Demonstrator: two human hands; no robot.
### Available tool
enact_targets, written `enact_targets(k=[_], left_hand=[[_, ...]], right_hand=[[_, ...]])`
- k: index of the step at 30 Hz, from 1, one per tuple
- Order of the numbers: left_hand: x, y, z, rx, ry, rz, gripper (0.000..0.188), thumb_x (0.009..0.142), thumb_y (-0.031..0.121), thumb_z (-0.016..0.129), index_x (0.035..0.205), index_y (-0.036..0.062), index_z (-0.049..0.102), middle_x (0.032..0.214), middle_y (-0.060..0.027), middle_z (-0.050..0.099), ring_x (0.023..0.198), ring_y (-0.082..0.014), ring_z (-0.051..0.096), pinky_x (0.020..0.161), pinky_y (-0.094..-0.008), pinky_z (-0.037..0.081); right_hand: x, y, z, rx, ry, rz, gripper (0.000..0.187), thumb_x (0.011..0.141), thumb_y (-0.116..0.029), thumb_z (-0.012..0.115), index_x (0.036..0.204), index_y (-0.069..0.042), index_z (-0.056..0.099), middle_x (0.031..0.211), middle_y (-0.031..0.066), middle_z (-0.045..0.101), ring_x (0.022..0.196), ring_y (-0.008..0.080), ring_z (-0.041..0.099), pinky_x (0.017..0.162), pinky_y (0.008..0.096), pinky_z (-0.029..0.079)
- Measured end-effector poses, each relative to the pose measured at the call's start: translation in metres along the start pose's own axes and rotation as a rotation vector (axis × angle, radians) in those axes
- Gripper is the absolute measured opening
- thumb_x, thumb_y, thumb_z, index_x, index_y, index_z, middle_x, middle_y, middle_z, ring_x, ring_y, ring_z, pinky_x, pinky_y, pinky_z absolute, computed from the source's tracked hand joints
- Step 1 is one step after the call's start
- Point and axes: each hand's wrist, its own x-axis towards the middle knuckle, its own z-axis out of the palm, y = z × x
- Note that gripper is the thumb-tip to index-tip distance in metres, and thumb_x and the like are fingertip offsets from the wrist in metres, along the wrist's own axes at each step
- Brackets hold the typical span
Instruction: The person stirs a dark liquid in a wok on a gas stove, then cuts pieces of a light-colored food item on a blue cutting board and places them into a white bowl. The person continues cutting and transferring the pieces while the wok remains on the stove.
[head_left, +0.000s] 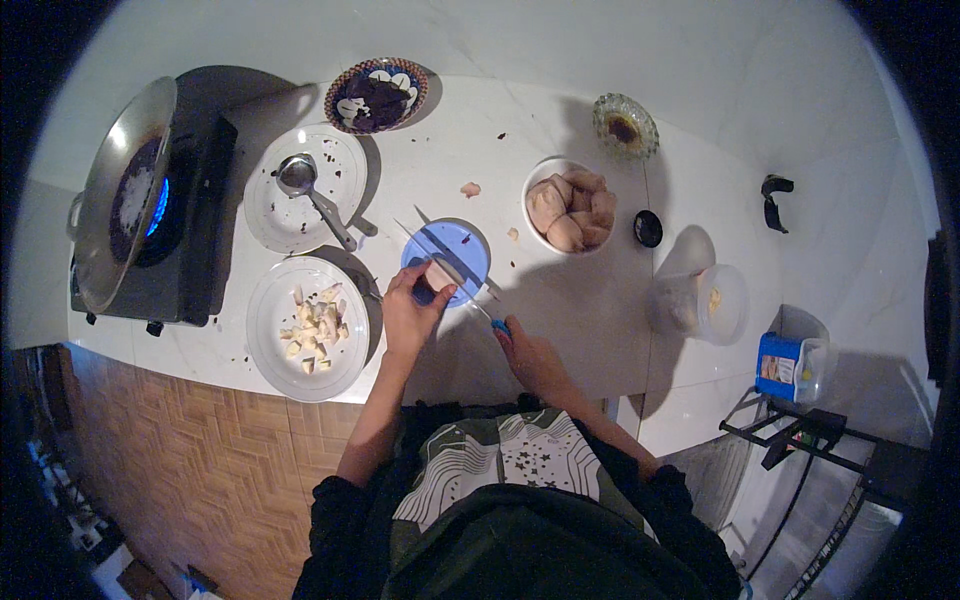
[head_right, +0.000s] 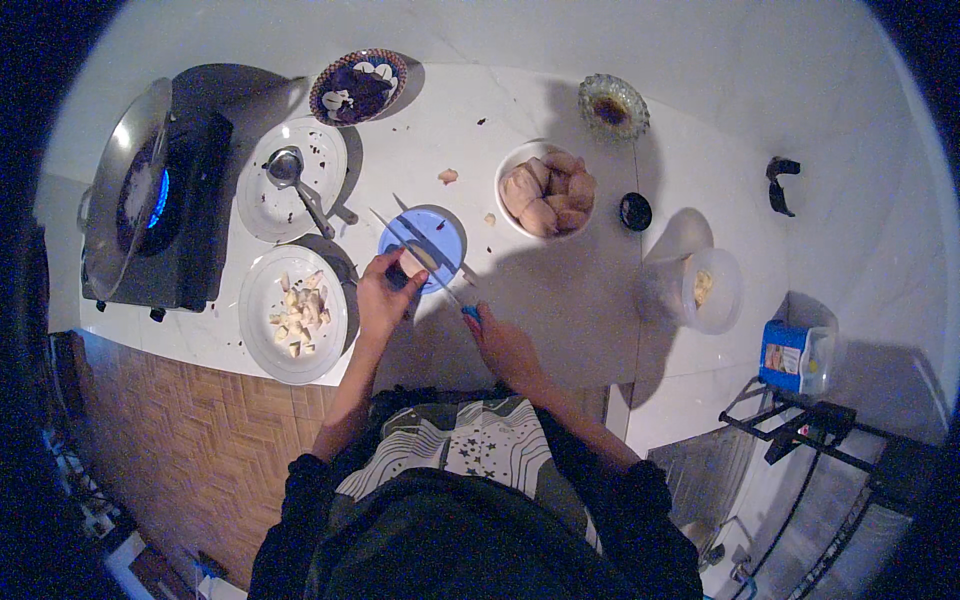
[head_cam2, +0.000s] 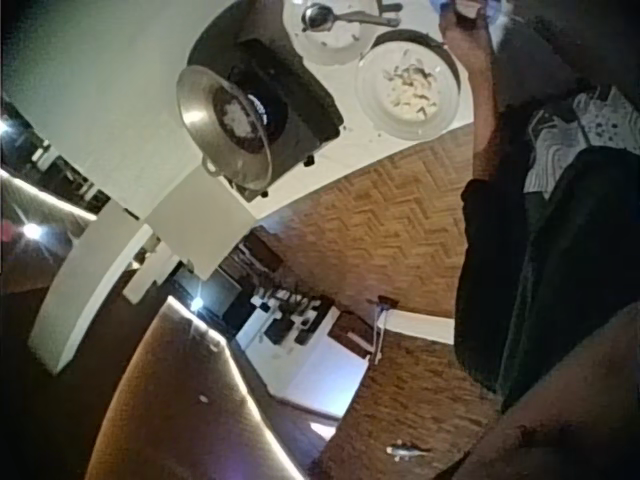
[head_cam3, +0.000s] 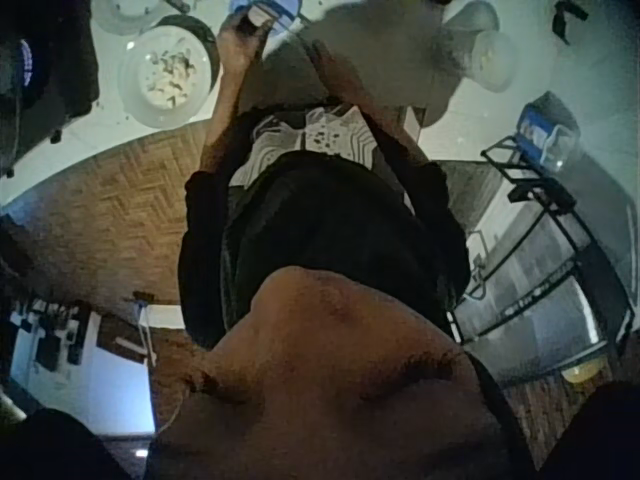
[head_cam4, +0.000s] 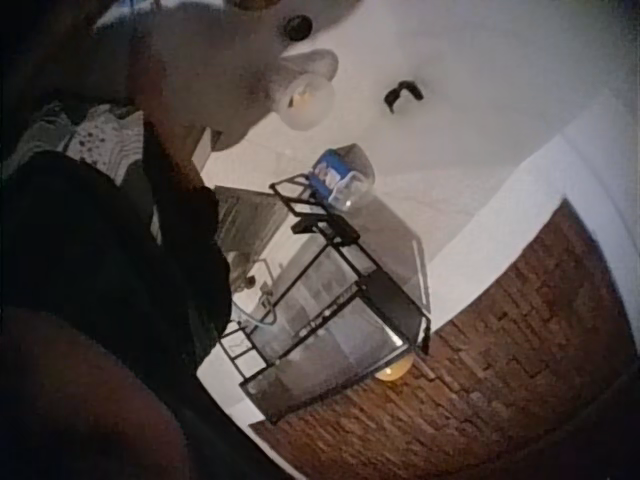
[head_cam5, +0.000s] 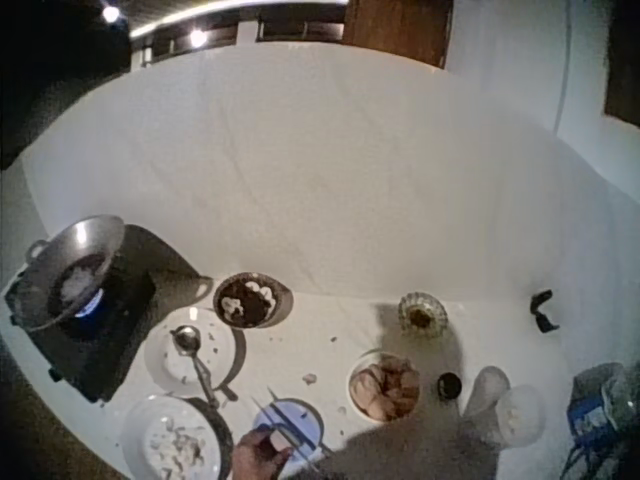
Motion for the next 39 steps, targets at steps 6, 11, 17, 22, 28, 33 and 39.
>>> enact_targets(k=[6,11,17,22,28,33,39], left_hand=[[0.000,-0.001,0.002,0.011,0.008,-0.031,0.048,0.061,0.023,0.077,0.099,-0.0001,0.061,0.090,-0.0157,0.061,0.084,-0.0297,0.059,0.077,-0.0347,0.047],[-0.001,-0.006,0.007,0.014,0.050,0.017,0.049,0.061,0.026,0.077,0.099,0.0005,0.061,0.087,-0.0145,0.061,0.082,-0.0297,0.059,0.076,-0.0350,0.047],[-0.001,0.003,0.003,0.003,0.051,0.022,0.048,0.061,0.027,0.077,0.098,0.0010,0.061,0.086,-0.0138,0.060,0.081,-0.0285,0.059,0.074,-0.0346,0.047],[0.000,-0.004,0.003,0.013,0.041,0.022,0.049,0.060,0.027,0.078,0.098,0.0000,0.061,0.090,-0.0144,0.062,0.083,-0.0273,0.060,0.075,-0.0332,0.047],[0.001,-0.008,0.002,0.000,0.024,-0.037,0.050,0.060,0.027,0.079,0.097,-0.0012,0.062,0.093,-0.0155,0.063,0.085,-0.0267,0.062,0.078,-0.0326,0.048],[0.000,-0.002,0.000,-0.022,0.020,-0.067,0.049,0.059,0.026,0.079,0.096,-0.0015,0.063,0.095,-0.0160,0.063,0.087,-0.0268,0.062,0.079,-0.0326,0.047],[0.000,-0.007,0.003,-0.035,0.036,0.004,0.050,0.059,0.026,0.079,0.097,-0.0019,0.062,0.093,-0.0168,0.063,0.086,-0.0280,0.061,0.078,-0.0329,0.048]], right_hand=[[0.019,-0.012,-0.005,-0.004,0.025,-0.056,0.035,0.093,-0.039,0.033,0.104,-0.007,0.043,0.061,0.0226,0.057,0.058,0.0439,0.056,0.049,0.0535,0.042],[0.043,-0.004,0.014,0.006,0.142,-0.150,0.037,0.092,-0.040,0.035,0.110,-0.009,0.043,0.061,0.0220,0.057,0.055,0.0419,0.057,0.047,0.0521,0.042],[0.061,-0.003,0.013,-0.102,0.122,-0.111,0.041,0.089,-0.042,0.039,0.109,-0.007,0.046,0.064,0.0240,0.058,0.059,0.0420,0.058,0.052,0.0522,0.044],[0.062,-0.002,0.007,0.114,0.123,-0.168,0.037,0.091,-0.039,0.037,0.104,-0.005,0.048,0.069,0.0249,0.058,0.066,0.0426,0.058,0.058,0.0503,0.044],[0.037,-0.008,-0.016,0.351,-0.087,-0.061,0.043,0.092,-0.041,0.033,0.104,-0.003,0.049,0.083,0.0277,0.057,0.080,0.0443,0.056,0.068,0.0507,0.042],[0.024,0.001,-0.012,0.269,-0.096,-0.069,0.048,0.093,-0.044,0.028,0.105,-0.002,0.047,0.083,0.0274,0.057,0.080,0.0459,0.055,0.070,0.0512,0.042],[0.023,0.010,-0.004,0.292,-0.110,-0.097,0.050,0.092,-0.046,0.026,0.111,-0.004,0.044,0.083,0.0280,0.058,0.080,0.0471,0.055,0.070,0.0531,0.042]])
